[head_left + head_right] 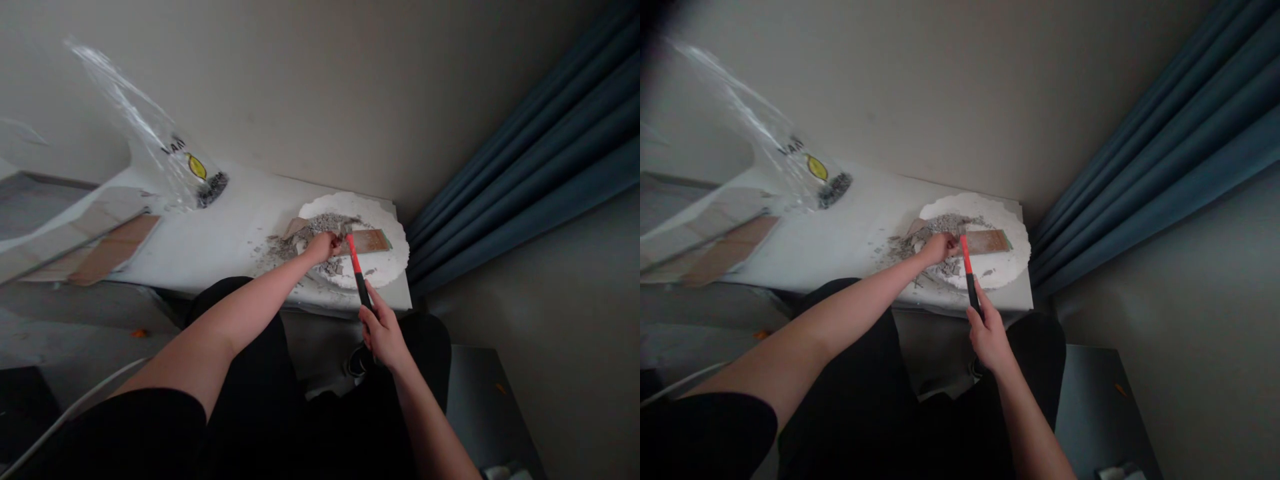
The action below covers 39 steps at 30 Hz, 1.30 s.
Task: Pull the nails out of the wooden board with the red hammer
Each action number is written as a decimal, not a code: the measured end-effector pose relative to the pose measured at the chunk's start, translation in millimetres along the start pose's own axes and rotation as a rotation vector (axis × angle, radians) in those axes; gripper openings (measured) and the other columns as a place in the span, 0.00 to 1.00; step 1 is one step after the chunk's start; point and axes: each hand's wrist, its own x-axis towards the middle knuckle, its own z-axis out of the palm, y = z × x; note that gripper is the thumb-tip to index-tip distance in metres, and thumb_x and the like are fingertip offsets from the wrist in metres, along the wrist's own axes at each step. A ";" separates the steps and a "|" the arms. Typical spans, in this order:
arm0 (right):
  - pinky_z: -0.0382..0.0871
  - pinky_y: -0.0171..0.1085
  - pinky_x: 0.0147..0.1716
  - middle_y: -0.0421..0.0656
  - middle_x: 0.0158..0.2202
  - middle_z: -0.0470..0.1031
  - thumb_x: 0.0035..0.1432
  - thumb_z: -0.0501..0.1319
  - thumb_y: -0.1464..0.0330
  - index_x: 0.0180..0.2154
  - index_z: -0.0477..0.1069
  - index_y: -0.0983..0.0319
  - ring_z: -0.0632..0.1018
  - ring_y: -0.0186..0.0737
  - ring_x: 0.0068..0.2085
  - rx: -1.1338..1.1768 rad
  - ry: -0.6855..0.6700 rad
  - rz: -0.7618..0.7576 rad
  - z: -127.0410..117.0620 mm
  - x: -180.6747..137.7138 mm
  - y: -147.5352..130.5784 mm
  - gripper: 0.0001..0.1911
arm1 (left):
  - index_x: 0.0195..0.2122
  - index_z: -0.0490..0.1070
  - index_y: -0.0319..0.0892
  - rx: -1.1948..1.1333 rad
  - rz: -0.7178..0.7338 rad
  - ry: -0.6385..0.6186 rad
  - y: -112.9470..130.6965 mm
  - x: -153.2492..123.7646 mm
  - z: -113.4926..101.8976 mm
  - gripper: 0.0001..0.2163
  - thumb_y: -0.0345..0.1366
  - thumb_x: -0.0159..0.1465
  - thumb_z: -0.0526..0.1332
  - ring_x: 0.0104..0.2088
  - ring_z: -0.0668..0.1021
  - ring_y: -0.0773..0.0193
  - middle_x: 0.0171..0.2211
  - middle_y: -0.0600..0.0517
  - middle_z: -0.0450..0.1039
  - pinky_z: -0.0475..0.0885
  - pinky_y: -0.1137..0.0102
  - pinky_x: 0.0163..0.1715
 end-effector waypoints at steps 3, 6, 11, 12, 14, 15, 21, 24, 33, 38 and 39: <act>0.54 0.29 0.12 0.32 0.25 0.63 0.65 0.63 0.56 0.76 0.50 0.54 0.59 0.27 0.16 0.025 0.011 -0.015 3.1 -1.3 -0.9 0.43 | 0.31 0.78 0.36 0.007 -0.009 -0.007 0.7 -0.2 -0.4 0.05 0.32 0.57 0.63 0.31 0.78 0.61 0.30 0.47 0.80 0.70 0.71 0.33; 0.54 0.28 0.13 0.31 0.23 0.60 0.66 0.63 0.56 0.76 0.49 0.54 0.59 0.28 0.16 0.039 0.021 -0.071 5.5 -3.4 -0.5 0.43 | 0.29 0.78 0.37 0.020 0.027 0.004 0.9 -1.0 -1.5 0.06 0.33 0.58 0.63 0.32 0.78 0.61 0.30 0.48 0.80 0.70 0.71 0.34; 0.54 0.28 0.12 0.31 0.24 0.60 0.66 0.62 0.56 0.76 0.49 0.55 0.59 0.28 0.16 0.028 0.009 0.021 8.5 -6.2 2.3 0.43 | 0.32 0.79 0.36 0.025 -0.015 -0.015 0.9 -0.4 -1.0 0.06 0.31 0.57 0.63 0.29 0.78 0.61 0.30 0.47 0.80 0.69 0.71 0.32; 0.54 0.28 0.11 0.31 0.24 0.61 0.67 0.62 0.56 0.76 0.49 0.55 0.59 0.28 0.16 0.028 0.015 0.015 8.6 -7.1 1.8 0.43 | 0.32 0.79 0.36 0.028 -0.018 -0.017 0.7 0.0 -0.3 0.06 0.31 0.57 0.63 0.30 0.78 0.61 0.30 0.47 0.80 0.69 0.71 0.32; 0.55 0.28 0.12 0.32 0.24 0.61 0.67 0.61 0.56 0.76 0.49 0.55 0.59 0.28 0.16 0.030 0.029 -0.024 8.5 -8.7 0.2 0.42 | 0.30 0.79 0.36 0.037 -0.009 -0.024 0.0 0.9 1.0 0.06 0.31 0.58 0.63 0.30 0.78 0.60 0.28 0.47 0.80 0.70 0.70 0.33; 0.55 0.28 0.12 0.32 0.24 0.61 0.67 0.61 0.56 0.76 0.49 0.55 0.59 0.27 0.16 0.031 0.033 -0.038 8.3 -9.1 -0.5 0.42 | 0.29 0.79 0.36 0.039 -0.005 -0.030 -0.5 1.3 1.4 0.06 0.31 0.58 0.63 0.30 0.78 0.60 0.28 0.48 0.79 0.70 0.70 0.34; 0.55 0.28 0.11 0.32 0.24 0.61 0.65 0.63 0.55 0.76 0.49 0.55 0.59 0.28 0.16 0.016 0.034 0.032 7.4 -7.5 -0.1 0.44 | 0.35 0.80 0.37 0.009 -0.024 -0.024 -1.9 0.7 0.4 0.06 0.31 0.58 0.64 0.33 0.80 0.58 0.33 0.45 0.82 0.72 0.69 0.37; 0.55 0.28 0.12 0.31 0.24 0.61 0.66 0.62 0.55 0.75 0.51 0.55 0.59 0.28 0.16 0.023 0.062 -0.015 7.0 -8.7 0.2 0.43 | 0.33 0.80 0.37 0.008 -0.042 -0.021 -0.1 -0.3 0.4 0.05 0.31 0.58 0.64 0.33 0.80 0.58 0.32 0.46 0.81 0.73 0.69 0.37; 0.55 0.28 0.12 0.31 0.24 0.61 0.67 0.62 0.56 0.76 0.48 0.55 0.60 0.27 0.16 0.029 0.005 0.017 7.9 -7.0 10.2 0.43 | 0.33 0.80 0.37 0.004 -0.002 -0.071 -1.3 1.8 -7.0 0.06 0.34 0.58 0.66 0.36 0.81 0.56 0.35 0.44 0.82 0.73 0.67 0.40; 0.55 0.28 0.11 0.31 0.24 0.61 0.65 0.63 0.56 0.76 0.48 0.56 0.59 0.27 0.15 0.042 0.024 0.013 8.9 -5.3 9.9 0.44 | 0.39 0.80 0.38 -0.056 -0.077 -0.027 -1.0 1.3 -13.9 0.09 0.30 0.58 0.65 0.39 0.82 0.56 0.38 0.45 0.83 0.75 0.67 0.43; 0.55 0.28 0.11 0.31 0.24 0.61 0.65 0.63 0.56 0.76 0.49 0.56 0.60 0.27 0.15 0.035 0.017 0.026 8.6 -4.7 10.1 0.44 | 0.40 0.80 0.38 -0.068 -0.094 0.000 -0.7 1.2 -15.2 0.10 0.29 0.58 0.64 0.41 0.82 0.56 0.40 0.45 0.83 0.75 0.67 0.45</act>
